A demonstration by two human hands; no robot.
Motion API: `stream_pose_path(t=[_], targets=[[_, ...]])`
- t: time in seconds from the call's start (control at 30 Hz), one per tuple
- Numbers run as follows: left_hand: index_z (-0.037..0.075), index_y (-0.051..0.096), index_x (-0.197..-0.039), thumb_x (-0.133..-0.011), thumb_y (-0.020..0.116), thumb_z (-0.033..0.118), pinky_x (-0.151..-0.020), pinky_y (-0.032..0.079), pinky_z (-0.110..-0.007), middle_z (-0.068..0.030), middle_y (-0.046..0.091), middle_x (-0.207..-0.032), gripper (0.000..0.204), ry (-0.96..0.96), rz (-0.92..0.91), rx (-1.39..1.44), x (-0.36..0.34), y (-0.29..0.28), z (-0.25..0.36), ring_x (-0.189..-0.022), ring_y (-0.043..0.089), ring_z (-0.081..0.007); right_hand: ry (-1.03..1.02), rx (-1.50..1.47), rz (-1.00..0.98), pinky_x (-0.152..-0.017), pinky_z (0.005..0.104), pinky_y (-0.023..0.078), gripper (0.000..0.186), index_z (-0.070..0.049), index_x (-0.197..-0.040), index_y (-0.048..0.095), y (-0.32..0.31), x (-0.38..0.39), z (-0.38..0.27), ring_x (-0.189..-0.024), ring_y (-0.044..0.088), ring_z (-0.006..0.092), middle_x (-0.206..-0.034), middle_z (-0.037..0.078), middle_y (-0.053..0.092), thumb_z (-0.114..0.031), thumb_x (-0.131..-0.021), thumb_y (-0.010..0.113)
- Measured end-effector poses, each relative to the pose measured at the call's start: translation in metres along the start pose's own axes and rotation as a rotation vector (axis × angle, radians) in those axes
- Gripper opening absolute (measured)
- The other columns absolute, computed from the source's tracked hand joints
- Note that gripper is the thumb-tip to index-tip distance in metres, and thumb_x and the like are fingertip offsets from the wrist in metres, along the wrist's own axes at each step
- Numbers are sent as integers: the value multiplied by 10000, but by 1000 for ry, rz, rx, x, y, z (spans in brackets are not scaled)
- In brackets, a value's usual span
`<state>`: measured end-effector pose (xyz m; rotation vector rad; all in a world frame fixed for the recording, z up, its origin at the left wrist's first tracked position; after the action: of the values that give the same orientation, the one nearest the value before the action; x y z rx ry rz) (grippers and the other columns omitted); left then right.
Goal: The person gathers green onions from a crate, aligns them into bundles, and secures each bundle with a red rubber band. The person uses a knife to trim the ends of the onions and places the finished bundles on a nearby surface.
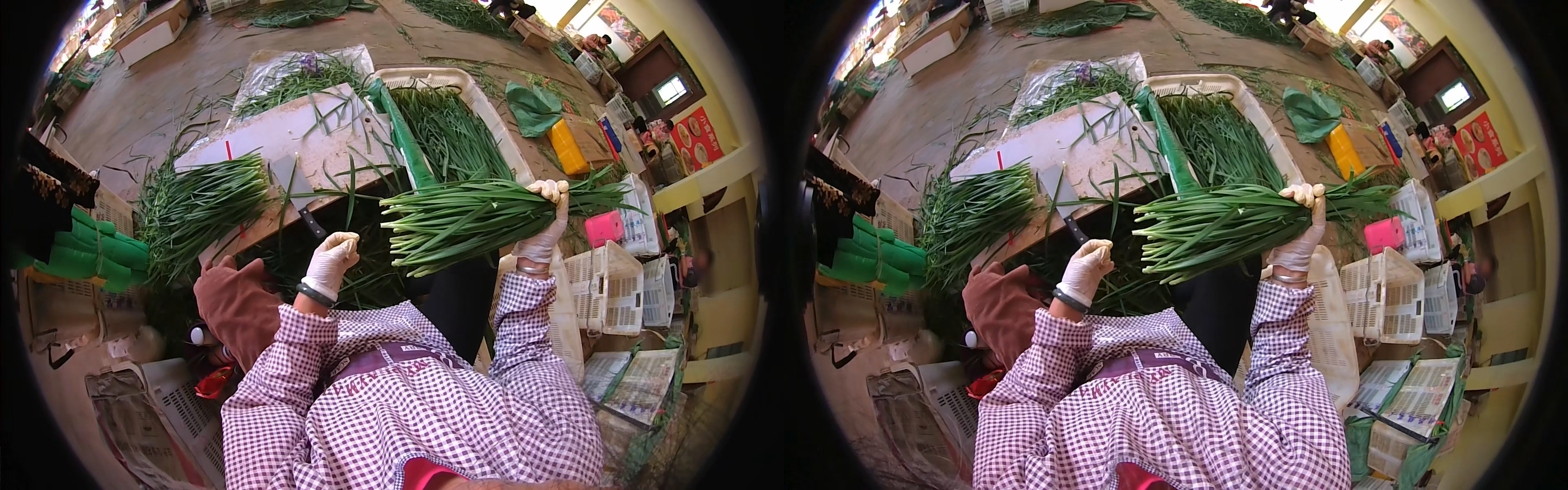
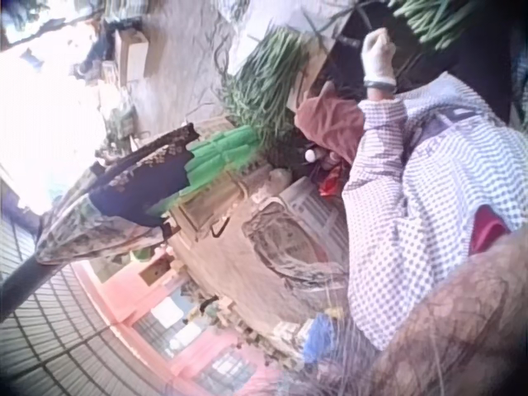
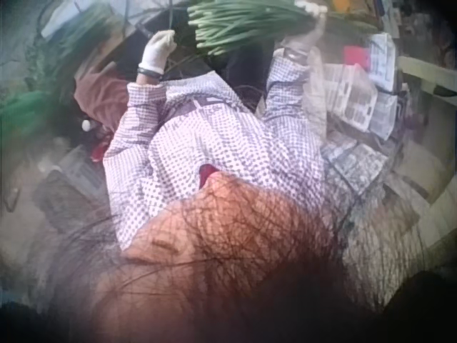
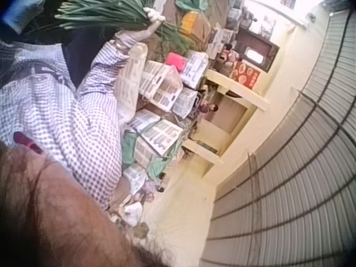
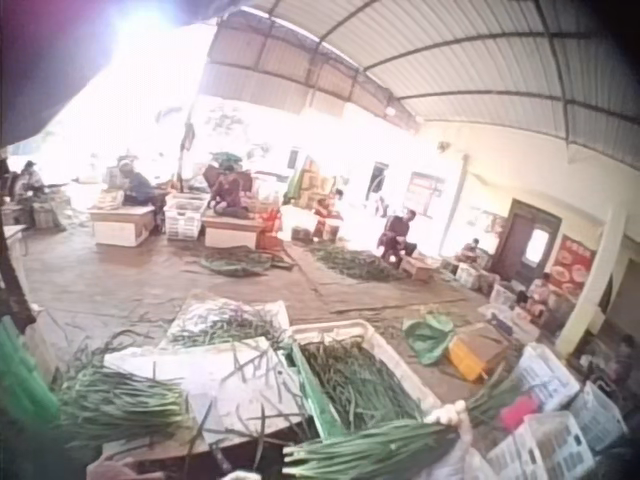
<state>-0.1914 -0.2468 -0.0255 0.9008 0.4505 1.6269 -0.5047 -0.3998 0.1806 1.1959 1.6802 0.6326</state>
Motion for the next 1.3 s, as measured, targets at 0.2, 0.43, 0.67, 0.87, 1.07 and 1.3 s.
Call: stream_pose_path(t=[0.2,0.43,0.67,0.87,1.07,1.3], targets=[[-27,689,-1020,-777,733,24,-783,509,-239,-47,642,-954,252,185,-95,-397,17,78,6,-794,596,-101,34,12,22,-858,312,418,73,-101,-929,518,-2,7,16,-755,414,123,-760,-23,373,-157,-929,564],[29,713,-908,-723,775,8,-757,513,-231,-24,541,-929,197,338,-88,-693,2,90,-7,-830,593,-125,94,22,-22,-865,319,419,90,-93,-937,519,0,5,24,-761,420,138,-762,-17,380,-152,-917,584],[46,691,-906,-685,775,25,-815,484,-275,-26,588,-885,238,666,-135,-1034,11,107,6,-889,580,-140,78,87,8,-857,320,421,102,-96,-936,517,0,8,26,-760,419,140,-761,-17,374,-164,-916,592],[45,600,-935,-812,668,-7,-849,469,-242,-30,622,-984,150,342,-144,-328,1,77,-5,-928,573,-100,68,60,33,-857,317,423,99,-101,-946,529,-9,5,13,-766,429,134,-768,-19,394,-168,-915,594],[96,686,-886,-579,806,68,-745,464,-342,-34,654,-828,331,713,-136,-1174,18,122,8,-786,568,-220,90,124,15,-867,314,417,105,-105,-952,531,-11,7,18,-768,430,130,-771,-22,397,-168,-908,603],[42,584,-934,-798,628,37,-813,472,-282,-30,622,-864,143,421,-53,-483,6,87,-19,-839,601,-158,89,153,-1,-864,317,415,87,-100,-944,539,-14,5,16,-765,431,131,-762,-21,390,-168,-917,587]])
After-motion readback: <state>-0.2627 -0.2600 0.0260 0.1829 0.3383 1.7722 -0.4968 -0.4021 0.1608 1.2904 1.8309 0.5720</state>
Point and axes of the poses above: each hand's wrist, its own x-axis away from the middle knuckle, its own y-axis out of the palm, z = x × y, the point moved 5 cm from there along -x, towards the middle knuckle
